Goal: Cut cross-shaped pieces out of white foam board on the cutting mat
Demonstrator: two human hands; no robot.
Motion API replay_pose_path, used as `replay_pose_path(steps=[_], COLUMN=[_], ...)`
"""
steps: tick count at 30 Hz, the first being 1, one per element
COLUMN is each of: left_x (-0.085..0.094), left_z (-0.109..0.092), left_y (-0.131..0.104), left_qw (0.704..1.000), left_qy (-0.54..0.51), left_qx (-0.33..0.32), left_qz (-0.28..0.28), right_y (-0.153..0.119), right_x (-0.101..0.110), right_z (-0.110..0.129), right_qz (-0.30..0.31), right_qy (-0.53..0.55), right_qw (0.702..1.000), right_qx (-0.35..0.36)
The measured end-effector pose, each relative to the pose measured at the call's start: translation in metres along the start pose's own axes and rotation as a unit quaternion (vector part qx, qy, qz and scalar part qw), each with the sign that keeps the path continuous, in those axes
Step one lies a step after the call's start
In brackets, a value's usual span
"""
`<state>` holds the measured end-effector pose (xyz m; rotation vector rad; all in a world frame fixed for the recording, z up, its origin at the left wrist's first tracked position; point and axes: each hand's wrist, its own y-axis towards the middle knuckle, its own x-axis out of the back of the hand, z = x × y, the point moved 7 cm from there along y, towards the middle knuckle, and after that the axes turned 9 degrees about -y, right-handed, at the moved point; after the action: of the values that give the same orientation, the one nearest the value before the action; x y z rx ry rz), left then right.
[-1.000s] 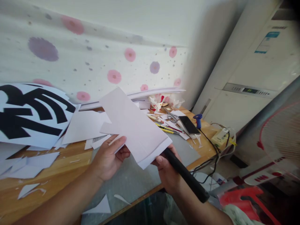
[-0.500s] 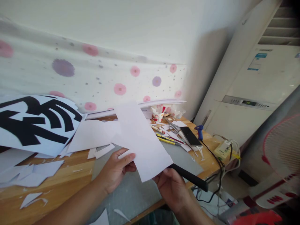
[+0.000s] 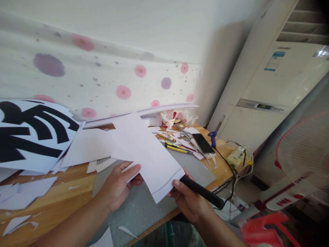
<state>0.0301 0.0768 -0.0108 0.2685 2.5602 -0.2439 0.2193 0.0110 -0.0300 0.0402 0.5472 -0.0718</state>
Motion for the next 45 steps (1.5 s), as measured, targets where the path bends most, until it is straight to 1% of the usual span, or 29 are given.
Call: replay_pose_path(steps=[2, 4, 8, 10, 12, 13, 14, 17, 18, 19, 21, 24, 25, 26, 28, 29, 30, 33, 35, 37, 40, 42, 45], left_x=[-0.002, 0.000, 0.011, 0.015, 0.015, 0.015, 0.015, 0.016, 0.016, 0.016, 0.014, 0.006, 0.003, -0.001, -0.006, -0.007, -0.009, -0.006, 0.001, 0.007, 0.005, -0.002, -0.016], left_z=[0.002, 0.000, -0.007, -0.009, -0.010, -0.011, -0.011, -0.010, -0.007, -0.003, 0.008, 0.030, 0.037, 0.044, 0.053, 0.056, 0.059, 0.061, 0.057, 0.047, 0.029, 0.022, 0.023], left_y=[0.000, 0.002, 0.012, 0.015, 0.016, 0.015, 0.014, 0.013, 0.013, 0.013, 0.012, 0.007, 0.004, 0.001, -0.005, -0.008, -0.011, -0.012, -0.006, 0.004, 0.013, 0.012, 0.004], left_qw=[1.000, 1.000, 0.999, 0.999, 0.999, 0.999, 0.999, 0.998, 0.998, 0.998, 0.997, 0.992, 0.989, 0.985, 0.975, 0.968, 0.958, 0.917, 0.888, 0.866, 0.820, 0.780, 0.726], left_qy=[-0.003, -0.010, -0.022, -0.014, 0.002, 0.009, 0.016, 0.036, 0.043, 0.051, 0.065, 0.091, 0.100, 0.112, 0.139, 0.156, 0.181, 0.293, 0.376, 0.448, 0.549, 0.597, 0.634], left_qx=[0.010, 0.009, -0.016, -0.019, -0.019, -0.020, -0.022, -0.021, -0.016, -0.006, 0.023, 0.086, 0.108, 0.129, 0.165, 0.182, 0.198, 0.226, 0.211, 0.159, 0.037, -0.038, -0.114], left_qz=[0.002, -0.006, -0.039, -0.043, -0.037, -0.035, -0.034, -0.044, -0.047, -0.048, -0.041, -0.004, 0.011, 0.027, 0.059, 0.077, 0.097, 0.152, 0.161, 0.154, 0.159, 0.182, 0.241], right_y=[-0.001, -0.003, -0.008, -0.006, 0.003, 0.010, 0.018, 0.038, 0.041, 0.043, 0.043, 0.033, 0.029, 0.025, 0.017, 0.013, 0.010, 0.004, 0.003, 0.003, 0.008, 0.011, 0.017], right_x=[0.000, 0.000, -0.007, -0.004, 0.008, 0.019, 0.031, 0.071, 0.081, 0.088, 0.089, 0.069, 0.061, 0.051, 0.045, 0.046, 0.050, 0.067, 0.079, 0.085, 0.078, 0.069, 0.056], right_z=[0.004, 0.004, -0.007, -0.009, -0.001, 0.007, 0.019, 0.053, 0.063, 0.069, 0.070, 0.050, 0.040, 0.029, 0.015, 0.010, 0.008, 0.011, 0.016, 0.018, 0.018, 0.018, 0.019], right_qz=[0.011, 0.018, 0.039, 0.024, -0.019, -0.046, -0.084, -0.172, -0.201, -0.214, -0.206, -0.147, -0.117, -0.073, -0.048, -0.043, -0.047, -0.069, -0.089, -0.088, -0.044, -0.021, -0.002], right_qy=[0.005, 0.020, 0.036, 0.018, -0.053, -0.099, -0.168, -0.221, -0.231, -0.243, -0.273, -0.324, -0.350, -0.421, -0.517, -0.546, -0.560, -0.572, -0.583, -0.602, -0.632, -0.650, -0.684], right_qw=[1.000, 1.000, 0.998, 0.999, 0.998, 0.994, 0.981, 0.952, 0.939, 0.930, 0.922, 0.920, 0.917, 0.893, 0.845, 0.828, 0.818, 0.808, 0.801, 0.788, 0.768, 0.752, 0.715], right_qx=[-0.006, -0.015, -0.032, -0.021, 0.006, 0.024, 0.056, 0.127, 0.155, 0.173, 0.182, 0.165, 0.154, 0.139, 0.125, 0.121, 0.121, 0.120, 0.109, 0.093, 0.096, 0.109, 0.145])
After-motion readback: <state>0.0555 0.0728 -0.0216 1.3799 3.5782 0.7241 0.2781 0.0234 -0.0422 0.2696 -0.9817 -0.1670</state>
